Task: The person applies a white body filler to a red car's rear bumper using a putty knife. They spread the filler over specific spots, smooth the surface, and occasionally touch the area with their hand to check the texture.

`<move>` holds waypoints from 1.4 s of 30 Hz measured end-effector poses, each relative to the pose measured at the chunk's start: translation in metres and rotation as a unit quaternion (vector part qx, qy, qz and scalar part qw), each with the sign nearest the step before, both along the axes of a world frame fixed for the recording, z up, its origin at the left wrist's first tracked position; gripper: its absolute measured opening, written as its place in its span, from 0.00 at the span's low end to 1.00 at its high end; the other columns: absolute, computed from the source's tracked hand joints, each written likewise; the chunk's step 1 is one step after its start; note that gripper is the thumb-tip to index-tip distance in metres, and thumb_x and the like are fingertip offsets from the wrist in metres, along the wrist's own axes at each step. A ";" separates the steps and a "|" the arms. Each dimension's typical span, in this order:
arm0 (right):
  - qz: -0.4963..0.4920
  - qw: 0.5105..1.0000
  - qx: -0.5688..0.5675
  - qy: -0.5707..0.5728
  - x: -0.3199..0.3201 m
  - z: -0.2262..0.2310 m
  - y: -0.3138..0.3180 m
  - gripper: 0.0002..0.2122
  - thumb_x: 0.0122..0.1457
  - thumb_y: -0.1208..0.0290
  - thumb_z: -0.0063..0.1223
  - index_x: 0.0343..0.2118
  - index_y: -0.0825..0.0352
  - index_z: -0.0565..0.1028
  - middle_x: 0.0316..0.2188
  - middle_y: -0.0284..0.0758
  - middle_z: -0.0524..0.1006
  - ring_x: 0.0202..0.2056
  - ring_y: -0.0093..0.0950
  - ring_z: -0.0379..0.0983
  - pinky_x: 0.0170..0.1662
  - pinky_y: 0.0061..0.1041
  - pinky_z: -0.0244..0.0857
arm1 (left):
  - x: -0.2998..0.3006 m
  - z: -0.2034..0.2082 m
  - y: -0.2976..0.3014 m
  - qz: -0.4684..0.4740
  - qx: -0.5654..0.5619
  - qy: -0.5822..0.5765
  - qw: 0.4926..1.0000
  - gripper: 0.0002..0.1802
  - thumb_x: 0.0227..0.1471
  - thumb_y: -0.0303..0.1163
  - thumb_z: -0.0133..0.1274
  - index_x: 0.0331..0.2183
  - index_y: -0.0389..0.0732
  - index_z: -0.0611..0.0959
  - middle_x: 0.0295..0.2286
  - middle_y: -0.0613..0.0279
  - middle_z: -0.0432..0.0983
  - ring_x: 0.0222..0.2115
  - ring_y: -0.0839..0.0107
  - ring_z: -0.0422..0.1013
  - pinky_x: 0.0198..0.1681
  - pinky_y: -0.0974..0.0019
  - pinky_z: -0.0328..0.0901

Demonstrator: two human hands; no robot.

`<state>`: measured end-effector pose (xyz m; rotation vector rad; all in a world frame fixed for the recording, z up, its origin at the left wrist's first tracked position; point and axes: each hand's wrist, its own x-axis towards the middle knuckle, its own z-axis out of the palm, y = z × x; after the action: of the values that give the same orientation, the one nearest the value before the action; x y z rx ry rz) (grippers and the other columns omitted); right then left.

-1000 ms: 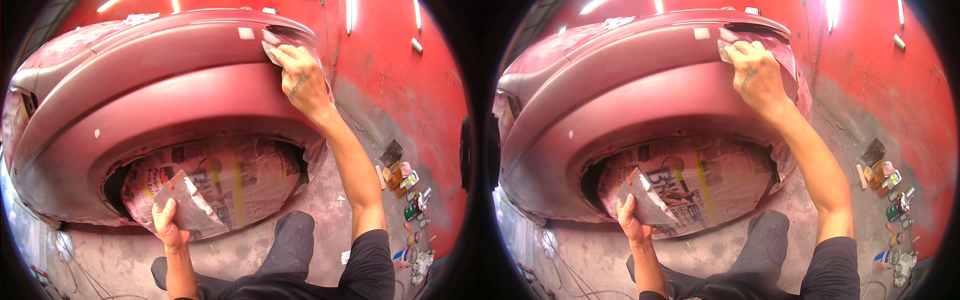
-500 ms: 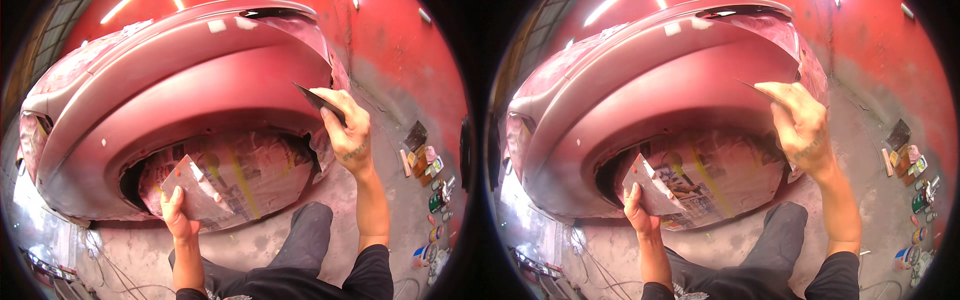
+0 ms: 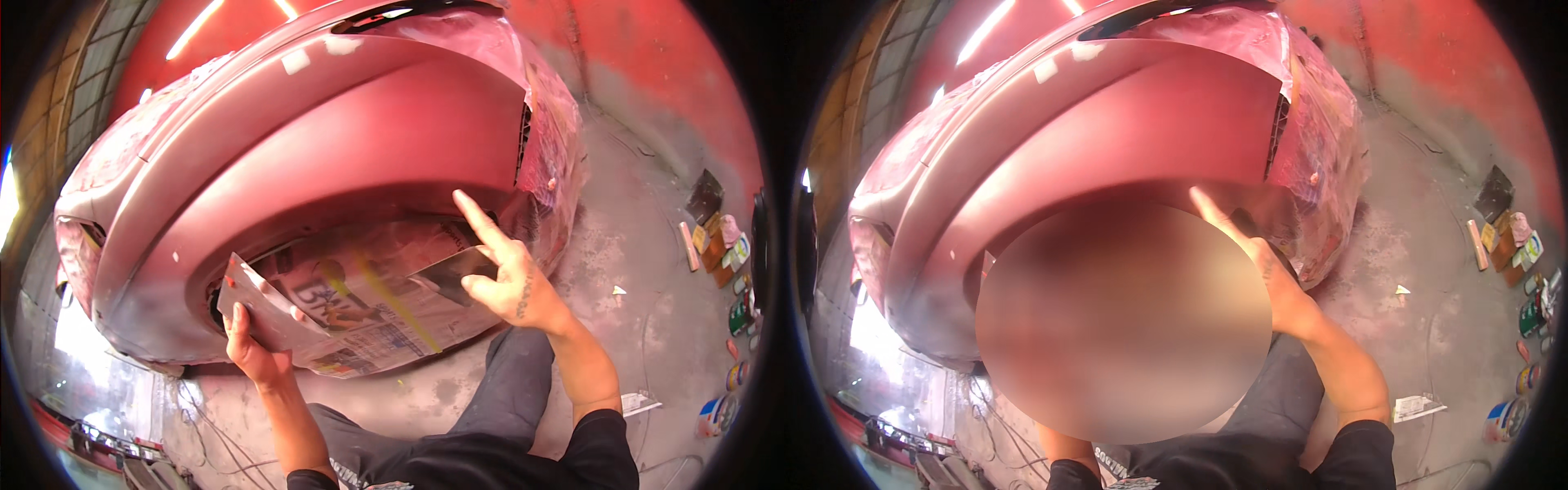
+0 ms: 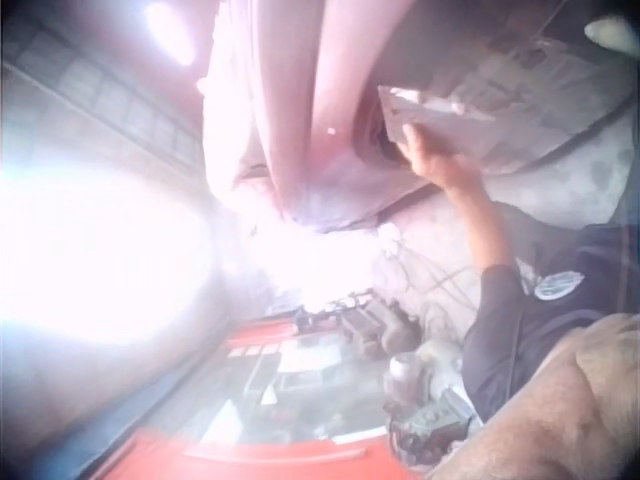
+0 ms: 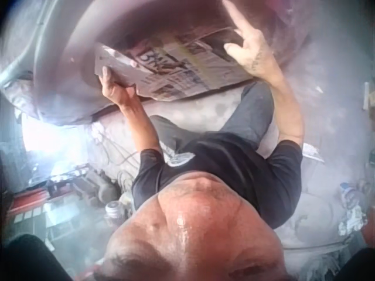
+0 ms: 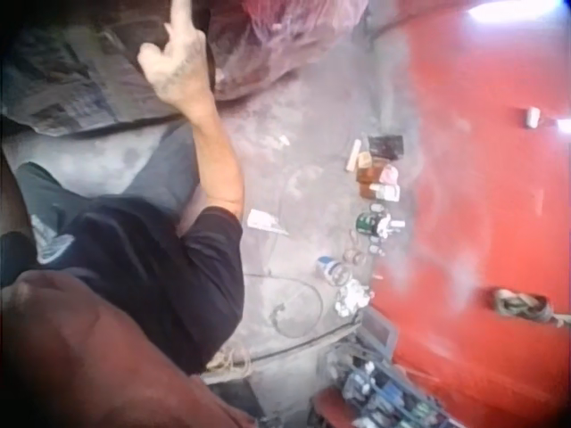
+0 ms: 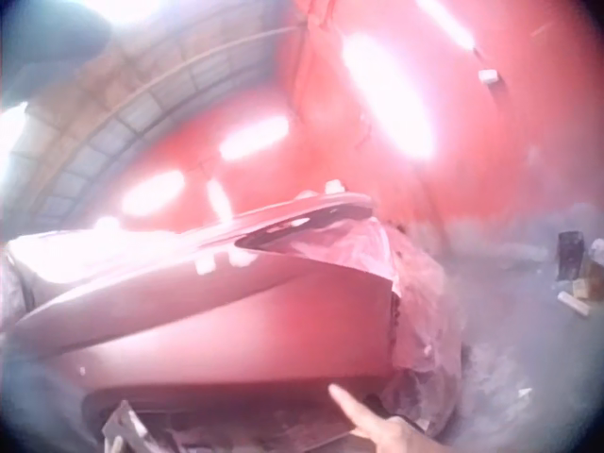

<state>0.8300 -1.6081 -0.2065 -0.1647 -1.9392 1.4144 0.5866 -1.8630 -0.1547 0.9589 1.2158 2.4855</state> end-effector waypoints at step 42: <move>-0.285 0.736 0.612 0.053 -0.082 0.133 0.037 0.17 0.47 0.85 0.52 0.42 0.70 0.81 0.41 0.37 0.82 0.38 0.37 0.76 0.43 0.35 0.72 | -0.015 -0.063 0.013 -0.070 -0.029 -0.038 0.996 0.22 0.61 0.31 0.56 0.55 0.36 0.76 0.45 0.55 0.80 0.44 0.64 0.78 0.50 0.60 0.73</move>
<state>0.7482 -1.5712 -0.0737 -0.0301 -2.0607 -0.3762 0.5716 -1.8503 -0.2179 0.8939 1.1473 2.3433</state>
